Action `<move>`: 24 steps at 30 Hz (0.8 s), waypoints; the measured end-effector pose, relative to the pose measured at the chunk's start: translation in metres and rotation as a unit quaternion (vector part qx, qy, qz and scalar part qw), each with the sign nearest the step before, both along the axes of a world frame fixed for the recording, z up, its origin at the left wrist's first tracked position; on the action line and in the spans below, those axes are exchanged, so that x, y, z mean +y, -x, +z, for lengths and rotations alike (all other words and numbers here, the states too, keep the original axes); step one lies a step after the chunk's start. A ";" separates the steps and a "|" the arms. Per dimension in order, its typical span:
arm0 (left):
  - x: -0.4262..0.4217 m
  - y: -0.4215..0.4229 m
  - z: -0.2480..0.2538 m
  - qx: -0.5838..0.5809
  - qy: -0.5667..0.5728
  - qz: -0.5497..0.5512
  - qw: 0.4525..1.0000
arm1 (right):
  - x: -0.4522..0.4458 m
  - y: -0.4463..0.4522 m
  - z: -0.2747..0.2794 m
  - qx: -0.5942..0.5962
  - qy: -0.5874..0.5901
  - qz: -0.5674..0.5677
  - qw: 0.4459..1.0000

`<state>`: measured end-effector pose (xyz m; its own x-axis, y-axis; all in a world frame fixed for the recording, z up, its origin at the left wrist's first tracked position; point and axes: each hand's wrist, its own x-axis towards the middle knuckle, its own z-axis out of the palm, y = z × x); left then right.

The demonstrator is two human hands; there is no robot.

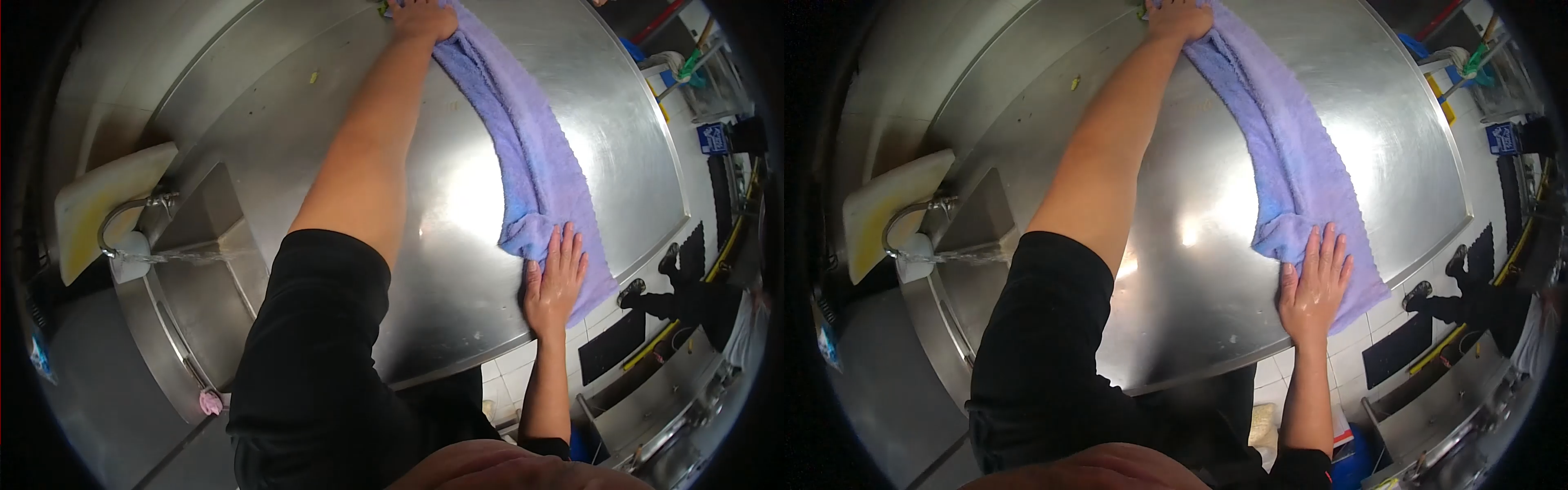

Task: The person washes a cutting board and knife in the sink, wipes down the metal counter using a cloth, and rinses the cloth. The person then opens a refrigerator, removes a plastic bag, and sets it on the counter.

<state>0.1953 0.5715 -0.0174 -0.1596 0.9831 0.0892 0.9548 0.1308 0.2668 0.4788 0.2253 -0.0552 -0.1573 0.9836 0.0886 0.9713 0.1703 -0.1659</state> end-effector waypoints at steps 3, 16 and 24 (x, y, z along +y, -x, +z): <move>0.028 -0.012 -0.013 -0.010 0.017 -0.008 1.000 | 0.007 -0.006 0.001 0.006 0.021 -0.008 1.000; 0.049 0.009 -0.055 0.146 0.040 -0.048 0.987 | -0.003 0.007 0.032 0.060 0.116 0.007 0.991; 0.028 0.023 -0.048 0.157 0.107 -0.013 0.982 | -0.004 0.011 0.046 0.138 0.204 0.087 0.965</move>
<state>0.1724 0.5997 -0.0655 -0.1320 0.9880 -0.0798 0.9893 0.1263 -0.0727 0.4682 0.2211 -0.0088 -0.3496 0.9061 -0.2383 0.8432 0.1934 -0.5017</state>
